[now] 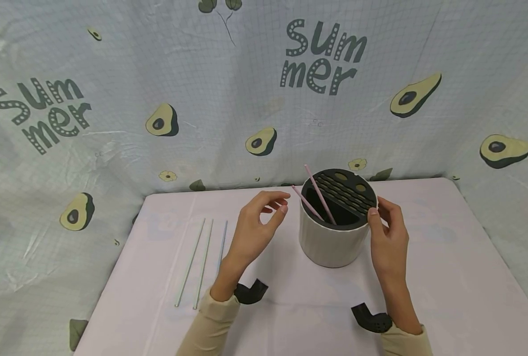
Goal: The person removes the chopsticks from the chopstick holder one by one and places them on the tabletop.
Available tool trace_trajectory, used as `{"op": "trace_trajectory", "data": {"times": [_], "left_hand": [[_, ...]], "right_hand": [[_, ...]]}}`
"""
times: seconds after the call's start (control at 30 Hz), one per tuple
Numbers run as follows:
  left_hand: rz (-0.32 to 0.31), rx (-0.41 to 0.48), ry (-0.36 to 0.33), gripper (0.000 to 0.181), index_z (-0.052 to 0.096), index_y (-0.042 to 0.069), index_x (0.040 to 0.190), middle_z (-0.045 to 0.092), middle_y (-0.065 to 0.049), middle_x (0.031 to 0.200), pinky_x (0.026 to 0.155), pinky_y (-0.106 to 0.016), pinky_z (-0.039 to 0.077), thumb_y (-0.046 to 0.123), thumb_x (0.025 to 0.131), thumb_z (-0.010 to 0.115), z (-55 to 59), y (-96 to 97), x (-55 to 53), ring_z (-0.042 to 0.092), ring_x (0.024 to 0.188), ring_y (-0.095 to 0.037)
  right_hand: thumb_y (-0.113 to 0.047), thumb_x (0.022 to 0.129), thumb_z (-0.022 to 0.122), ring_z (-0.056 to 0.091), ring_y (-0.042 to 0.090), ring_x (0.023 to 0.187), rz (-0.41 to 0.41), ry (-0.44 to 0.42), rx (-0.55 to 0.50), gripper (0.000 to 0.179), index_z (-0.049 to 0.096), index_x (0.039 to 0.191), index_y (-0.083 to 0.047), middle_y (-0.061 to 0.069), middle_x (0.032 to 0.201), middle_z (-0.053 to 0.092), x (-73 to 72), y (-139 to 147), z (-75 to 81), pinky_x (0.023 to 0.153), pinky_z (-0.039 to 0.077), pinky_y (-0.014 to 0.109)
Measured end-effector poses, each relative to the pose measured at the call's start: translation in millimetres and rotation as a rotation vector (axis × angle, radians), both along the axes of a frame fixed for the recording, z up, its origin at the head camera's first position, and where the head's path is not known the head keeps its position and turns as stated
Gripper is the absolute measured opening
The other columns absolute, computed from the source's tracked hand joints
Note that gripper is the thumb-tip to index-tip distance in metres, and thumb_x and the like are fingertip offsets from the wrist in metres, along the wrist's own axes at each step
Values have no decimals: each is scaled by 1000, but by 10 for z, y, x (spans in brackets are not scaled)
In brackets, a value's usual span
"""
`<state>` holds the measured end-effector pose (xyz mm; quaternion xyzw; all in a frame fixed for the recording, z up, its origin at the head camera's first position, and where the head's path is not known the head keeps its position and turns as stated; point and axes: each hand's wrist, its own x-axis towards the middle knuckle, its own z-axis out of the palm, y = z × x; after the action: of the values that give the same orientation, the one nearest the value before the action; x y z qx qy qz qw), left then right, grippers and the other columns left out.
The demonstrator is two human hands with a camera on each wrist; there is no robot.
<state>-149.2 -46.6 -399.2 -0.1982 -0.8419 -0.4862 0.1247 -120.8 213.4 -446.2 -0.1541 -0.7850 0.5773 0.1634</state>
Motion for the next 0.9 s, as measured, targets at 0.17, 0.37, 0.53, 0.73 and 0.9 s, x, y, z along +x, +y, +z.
{"op": "trace_trajectory", "data": {"times": [0.17, 0.37, 0.53, 0.73, 0.9], "left_hand": [[-23, -3, 24, 25, 71, 12, 126, 71, -1, 114, 92, -28, 55, 19, 101, 69, -7, 112, -11, 65, 104, -18], [-38, -21, 42, 26, 72, 15, 125, 71, 0, 114, 91, -28, 56, 23, 99, 73, -19, 214, -26, 64, 105, -16], [-41, -36, 40, 26, 76, 16, 122, 70, 0, 116, 87, -31, 57, 26, 97, 75, -39, 278, -39, 64, 103, -17], [-46, -65, 79, 21, 80, 14, 112, 69, 0, 116, 90, -28, 56, 25, 95, 78, -37, 326, -61, 63, 108, -15], [-58, -88, 100, 15, 82, 14, 104, 69, 1, 114, 95, -23, 54, 22, 92, 80, -1, 355, -62, 64, 112, -15]], "right_hand": [[-36, 112, 42, 44, 18, 150, -1, 0, -5, 45, 46, 155, -22, 4, 158, 50, 1, 3, -3, 126, 38, 38], [-36, 112, 42, 44, 18, 150, 1, -1, -5, 45, 45, 155, -23, 4, 158, 50, -3, 3, -8, 126, 38, 38], [-36, 112, 42, 43, 17, 151, 6, -2, -8, 45, 45, 156, -23, 3, 158, 50, -1, 1, -9, 126, 37, 39], [-36, 112, 42, 43, 17, 151, 8, 2, -11, 45, 45, 155, -23, 3, 158, 49, 2, -7, -2, 126, 36, 39], [-35, 113, 42, 44, 16, 149, 0, 10, -4, 44, 46, 155, -23, 3, 157, 51, 8, -10, 6, 126, 37, 36]]}}
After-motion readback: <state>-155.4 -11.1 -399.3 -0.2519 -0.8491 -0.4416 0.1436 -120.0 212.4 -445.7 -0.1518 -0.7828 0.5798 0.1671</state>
